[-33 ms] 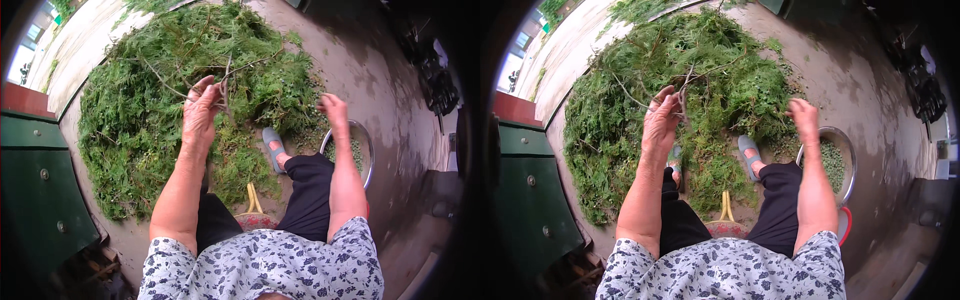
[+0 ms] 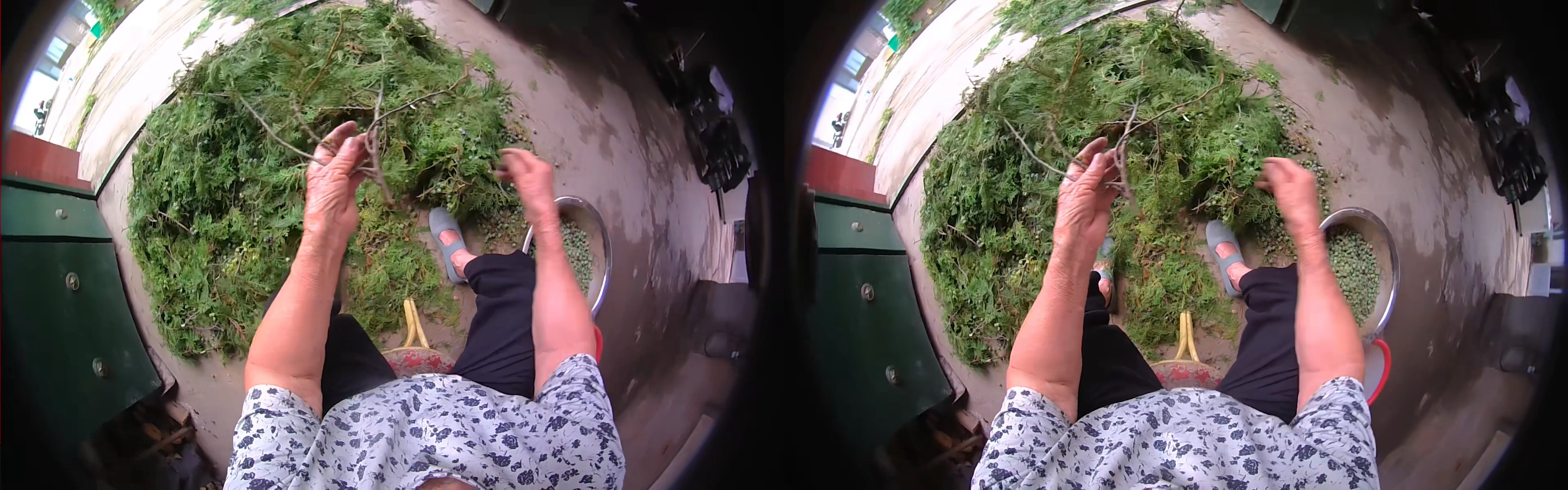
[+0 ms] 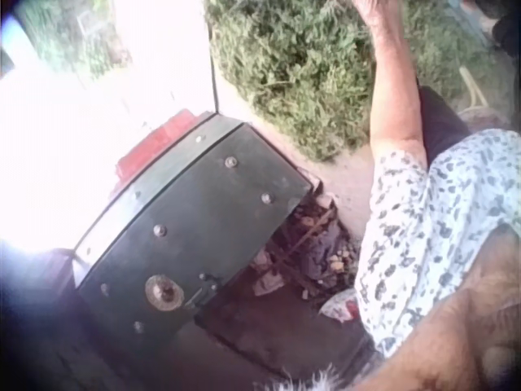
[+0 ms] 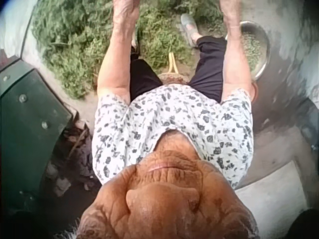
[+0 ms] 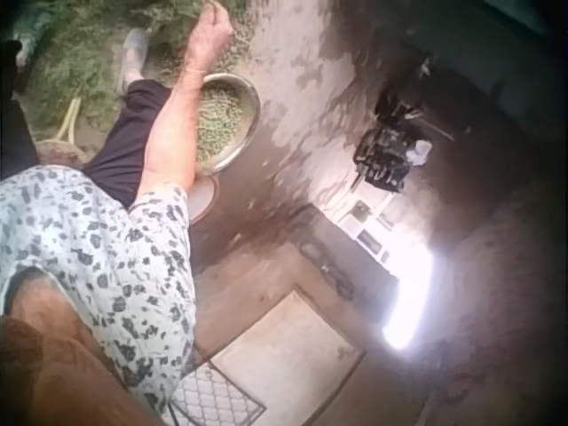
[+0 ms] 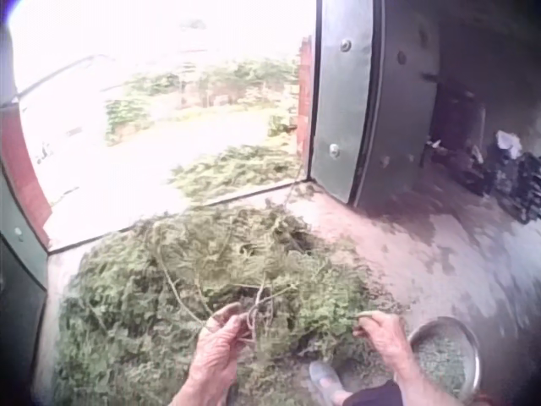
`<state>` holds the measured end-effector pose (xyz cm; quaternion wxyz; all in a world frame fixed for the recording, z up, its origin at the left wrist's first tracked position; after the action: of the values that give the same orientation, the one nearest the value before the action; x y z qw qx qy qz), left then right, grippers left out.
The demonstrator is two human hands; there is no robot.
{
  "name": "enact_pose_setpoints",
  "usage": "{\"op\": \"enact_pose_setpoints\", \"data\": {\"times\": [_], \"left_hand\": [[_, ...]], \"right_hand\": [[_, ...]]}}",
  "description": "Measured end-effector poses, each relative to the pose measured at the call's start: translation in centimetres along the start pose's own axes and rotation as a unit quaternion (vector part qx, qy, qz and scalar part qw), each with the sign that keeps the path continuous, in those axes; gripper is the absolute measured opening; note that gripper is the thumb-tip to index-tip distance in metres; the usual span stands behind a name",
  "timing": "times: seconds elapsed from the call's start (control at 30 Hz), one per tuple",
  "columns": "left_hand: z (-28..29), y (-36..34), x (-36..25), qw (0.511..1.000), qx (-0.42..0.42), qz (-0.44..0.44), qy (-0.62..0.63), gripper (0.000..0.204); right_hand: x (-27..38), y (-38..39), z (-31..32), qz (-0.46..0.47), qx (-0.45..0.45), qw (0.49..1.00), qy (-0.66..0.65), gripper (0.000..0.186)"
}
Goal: Picking small green seeds or fruit from coniferous plant branches into a metal bowl.
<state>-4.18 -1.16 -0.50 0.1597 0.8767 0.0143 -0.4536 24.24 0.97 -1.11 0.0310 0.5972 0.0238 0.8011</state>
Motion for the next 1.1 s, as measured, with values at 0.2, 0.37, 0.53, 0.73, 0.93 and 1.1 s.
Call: {"op": "enact_pose_setpoints", "data": {"times": [0.2, 0.37, 0.53, 0.73, 0.93, 1.1], "left_hand": [[-2.6, 0.7, 2.4, 0.999, -0.011, 0.002, 0.037, 0.033], [-2.5, 0.8, 3.4, 0.999, -0.007, -0.004, 0.038, 0.037], [-2.8, 1.7, 2.5, 0.999, 0.048, -0.003, 0.005, 0.054], [-1.0, 4.1, 0.5, 0.957, 0.234, 0.032, -0.171, 0.051], [2.8, 6.3, 0.5, 0.95, 0.199, 0.005, -0.242, 0.038], [5.8, 12.4, -2.2, 0.963, 0.165, 0.002, -0.213, 0.033]], "right_hand": [[5.0, 4.6, -12.2, -0.031, 0.199, 0.949, -0.245, 0.033], [4.4, 4.8, -12.5, -0.149, 0.13, 0.93, -0.31, 0.013], [2.5, 4.0, -12.2, -0.13, 0.112, 0.922, -0.347, 0.012], [1.2, 2.5, -10.4, -0.053, 0.135, 0.909, -0.392, 0.019], [1.5, 3.6, -8.4, -0.035, 0.165, 0.885, -0.433, 0.024], [2.5, 6.1, -7.9, 0.006, 0.181, 0.878, -0.444, 0.024]]}}
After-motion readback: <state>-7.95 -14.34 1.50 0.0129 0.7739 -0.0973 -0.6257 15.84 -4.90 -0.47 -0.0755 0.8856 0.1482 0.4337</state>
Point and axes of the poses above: each hand's wrist, its own y-axis away from the middle knuckle, its own z-axis out of the back of the hand, x = y × z, the point moved 1 cm from there along -y, towards the middle knuckle, and after that the axes turned 5 degrees about -y, right-handed, at the moved point
